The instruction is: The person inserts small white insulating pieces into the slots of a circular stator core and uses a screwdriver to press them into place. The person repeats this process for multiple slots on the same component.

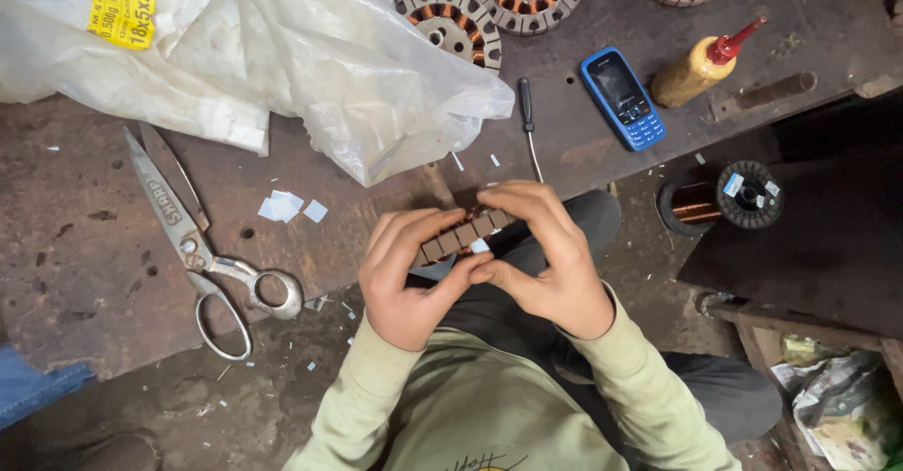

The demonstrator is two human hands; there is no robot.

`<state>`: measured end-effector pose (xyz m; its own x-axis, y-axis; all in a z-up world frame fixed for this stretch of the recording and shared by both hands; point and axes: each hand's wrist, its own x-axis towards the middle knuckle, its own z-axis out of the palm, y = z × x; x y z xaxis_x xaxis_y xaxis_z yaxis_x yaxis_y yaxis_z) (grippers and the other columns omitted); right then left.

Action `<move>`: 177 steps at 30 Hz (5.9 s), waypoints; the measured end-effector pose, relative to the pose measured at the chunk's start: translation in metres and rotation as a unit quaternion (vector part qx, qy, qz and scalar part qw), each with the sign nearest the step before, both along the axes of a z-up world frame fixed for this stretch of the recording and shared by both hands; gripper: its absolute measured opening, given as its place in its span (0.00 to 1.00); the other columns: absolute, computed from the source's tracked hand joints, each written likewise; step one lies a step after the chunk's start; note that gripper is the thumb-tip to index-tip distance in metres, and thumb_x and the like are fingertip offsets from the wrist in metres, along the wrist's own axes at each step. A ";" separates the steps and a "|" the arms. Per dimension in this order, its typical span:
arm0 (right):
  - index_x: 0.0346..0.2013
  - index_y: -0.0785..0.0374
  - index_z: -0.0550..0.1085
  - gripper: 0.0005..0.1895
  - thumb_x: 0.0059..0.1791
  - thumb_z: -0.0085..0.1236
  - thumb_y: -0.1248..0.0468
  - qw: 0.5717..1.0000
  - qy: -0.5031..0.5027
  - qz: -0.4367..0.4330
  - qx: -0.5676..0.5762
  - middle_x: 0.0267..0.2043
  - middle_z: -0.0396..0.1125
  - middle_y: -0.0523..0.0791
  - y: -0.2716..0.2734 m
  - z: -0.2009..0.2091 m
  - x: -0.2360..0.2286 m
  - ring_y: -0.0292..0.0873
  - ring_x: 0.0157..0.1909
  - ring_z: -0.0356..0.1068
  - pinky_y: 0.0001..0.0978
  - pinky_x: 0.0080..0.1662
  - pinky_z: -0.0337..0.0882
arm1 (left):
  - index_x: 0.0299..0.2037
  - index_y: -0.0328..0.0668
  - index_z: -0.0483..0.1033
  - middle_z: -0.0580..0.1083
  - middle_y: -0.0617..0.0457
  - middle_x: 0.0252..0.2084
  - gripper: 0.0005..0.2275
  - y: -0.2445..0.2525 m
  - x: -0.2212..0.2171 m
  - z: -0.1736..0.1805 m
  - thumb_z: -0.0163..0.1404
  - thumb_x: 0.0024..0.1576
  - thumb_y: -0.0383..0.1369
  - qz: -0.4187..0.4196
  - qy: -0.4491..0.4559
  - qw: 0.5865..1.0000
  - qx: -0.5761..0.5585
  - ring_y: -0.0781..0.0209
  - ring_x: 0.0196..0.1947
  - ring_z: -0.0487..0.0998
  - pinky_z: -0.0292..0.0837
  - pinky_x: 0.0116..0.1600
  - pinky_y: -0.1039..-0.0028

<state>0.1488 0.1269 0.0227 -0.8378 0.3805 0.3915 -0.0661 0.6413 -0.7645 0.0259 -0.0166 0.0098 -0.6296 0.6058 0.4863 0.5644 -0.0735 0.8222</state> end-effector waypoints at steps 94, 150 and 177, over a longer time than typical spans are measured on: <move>0.57 0.65 0.64 0.20 0.51 0.51 0.76 0.966 0.106 -0.008 -0.235 0.58 0.61 0.46 -0.019 -0.044 -0.001 0.38 0.59 0.63 0.30 0.61 0.65 | 0.50 0.34 0.77 0.77 0.46 0.49 0.14 -0.012 -0.004 0.008 0.62 0.54 0.26 -0.125 -0.107 0.986 -0.018 0.55 0.49 0.80 0.75 0.55 0.70; 0.43 0.74 0.77 0.06 0.52 0.57 0.77 0.970 0.109 -0.068 -0.209 0.42 0.73 0.47 -0.042 0.006 -0.036 0.34 0.41 0.76 0.23 0.42 0.75 | 0.43 0.25 0.81 0.80 0.46 0.42 0.05 -0.007 -0.028 -0.005 0.55 0.58 0.19 -0.088 -0.228 0.968 0.061 0.64 0.39 0.83 0.81 0.45 0.77; 0.45 0.76 0.77 0.08 0.51 0.59 0.75 0.989 0.093 -0.084 -0.084 0.46 0.74 0.52 -0.010 0.008 -0.058 0.42 0.46 0.75 0.30 0.49 0.75 | 0.55 0.24 0.77 0.77 0.44 0.58 0.11 0.019 -0.040 -0.023 0.56 0.63 0.23 -0.194 -0.346 0.897 0.195 0.62 0.55 0.79 0.77 0.61 0.72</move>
